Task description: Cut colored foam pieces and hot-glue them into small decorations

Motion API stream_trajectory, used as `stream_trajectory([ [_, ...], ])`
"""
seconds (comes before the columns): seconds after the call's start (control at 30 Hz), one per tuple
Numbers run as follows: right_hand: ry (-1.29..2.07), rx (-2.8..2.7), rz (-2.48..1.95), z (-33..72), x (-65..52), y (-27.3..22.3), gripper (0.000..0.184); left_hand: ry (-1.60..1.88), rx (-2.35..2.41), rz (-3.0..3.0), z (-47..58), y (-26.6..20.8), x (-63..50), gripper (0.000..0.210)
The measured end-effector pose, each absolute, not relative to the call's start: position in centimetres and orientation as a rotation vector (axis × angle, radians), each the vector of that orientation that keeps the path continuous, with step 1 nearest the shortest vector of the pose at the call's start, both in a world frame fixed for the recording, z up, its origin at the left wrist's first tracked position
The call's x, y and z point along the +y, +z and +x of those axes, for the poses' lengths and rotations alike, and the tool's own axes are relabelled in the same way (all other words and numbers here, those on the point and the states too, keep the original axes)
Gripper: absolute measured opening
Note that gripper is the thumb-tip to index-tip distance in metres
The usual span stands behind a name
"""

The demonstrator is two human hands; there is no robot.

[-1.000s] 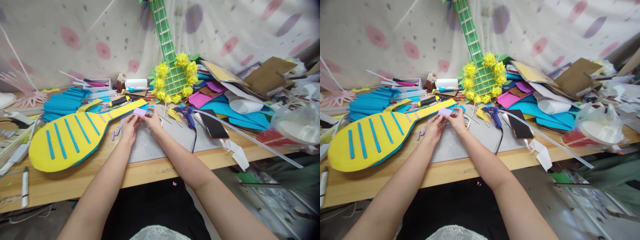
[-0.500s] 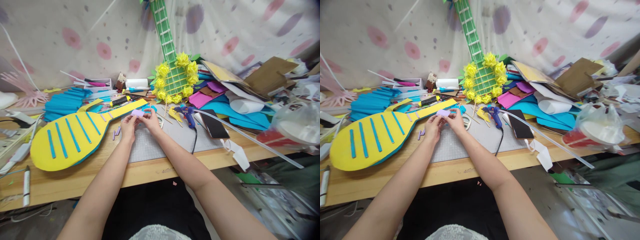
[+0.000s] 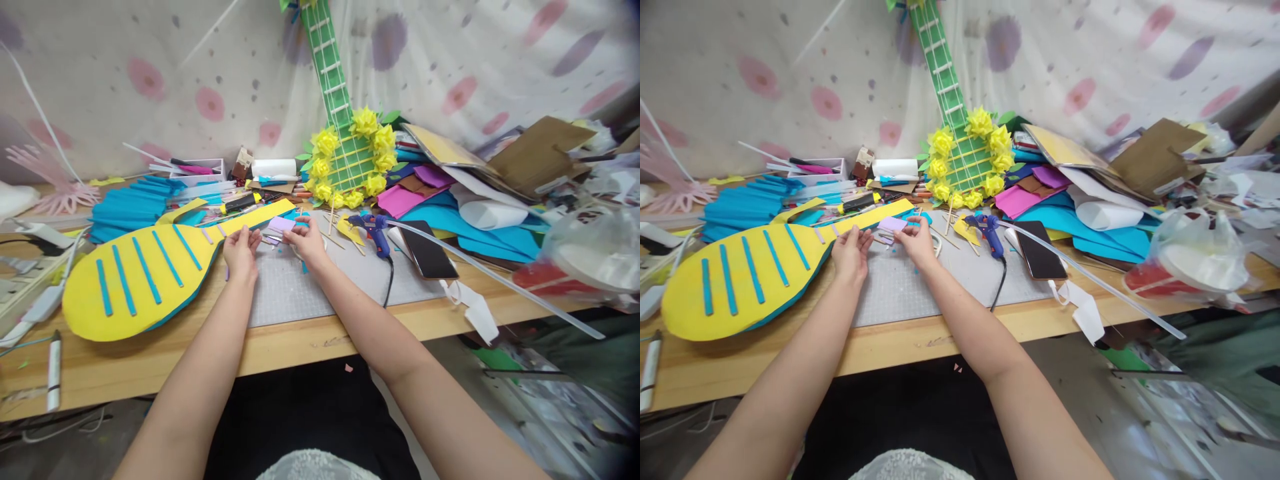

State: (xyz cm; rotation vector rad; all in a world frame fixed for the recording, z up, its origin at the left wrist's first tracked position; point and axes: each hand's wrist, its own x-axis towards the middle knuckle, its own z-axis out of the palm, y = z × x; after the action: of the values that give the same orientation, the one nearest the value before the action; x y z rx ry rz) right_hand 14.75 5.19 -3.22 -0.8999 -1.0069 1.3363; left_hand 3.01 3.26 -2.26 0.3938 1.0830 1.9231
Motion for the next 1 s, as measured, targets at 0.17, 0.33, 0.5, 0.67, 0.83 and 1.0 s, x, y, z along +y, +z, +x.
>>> stream_trajectory([
  [0.17,1.333,-0.966,-0.875,14.9,5.1,-3.4,0.053,1.82,1.124,0.646,3.6,-2.7,3.0,0.023],
  [0.33,1.352,-0.95,-0.891,14.8,5.4,-3.9,0.053,1.634,1.147,0.757,4.6,-3.0,2.6,0.025],
  [0.5,1.371,-0.964,-0.92,14.8,5.5,-3.8,0.049,1.661,1.139,0.775,5.0,-3.2,2.6,0.027],
  [0.67,1.408,-1.05,-0.996,14.5,4.9,-3.1,0.042,1.663,1.094,0.718,4.9,-3.1,2.6,0.025],
  [0.83,1.405,-1.219,-1.145,16.7,4.9,-1.2,0.033,1.669,1.14,0.63,4.4,-2.9,2.8,0.024],
  [1.0,1.261,-1.743,-1.325,23.4,4.1,2.2,0.029,1.724,1.144,0.566,3.9,-3.0,3.2,0.017],
])
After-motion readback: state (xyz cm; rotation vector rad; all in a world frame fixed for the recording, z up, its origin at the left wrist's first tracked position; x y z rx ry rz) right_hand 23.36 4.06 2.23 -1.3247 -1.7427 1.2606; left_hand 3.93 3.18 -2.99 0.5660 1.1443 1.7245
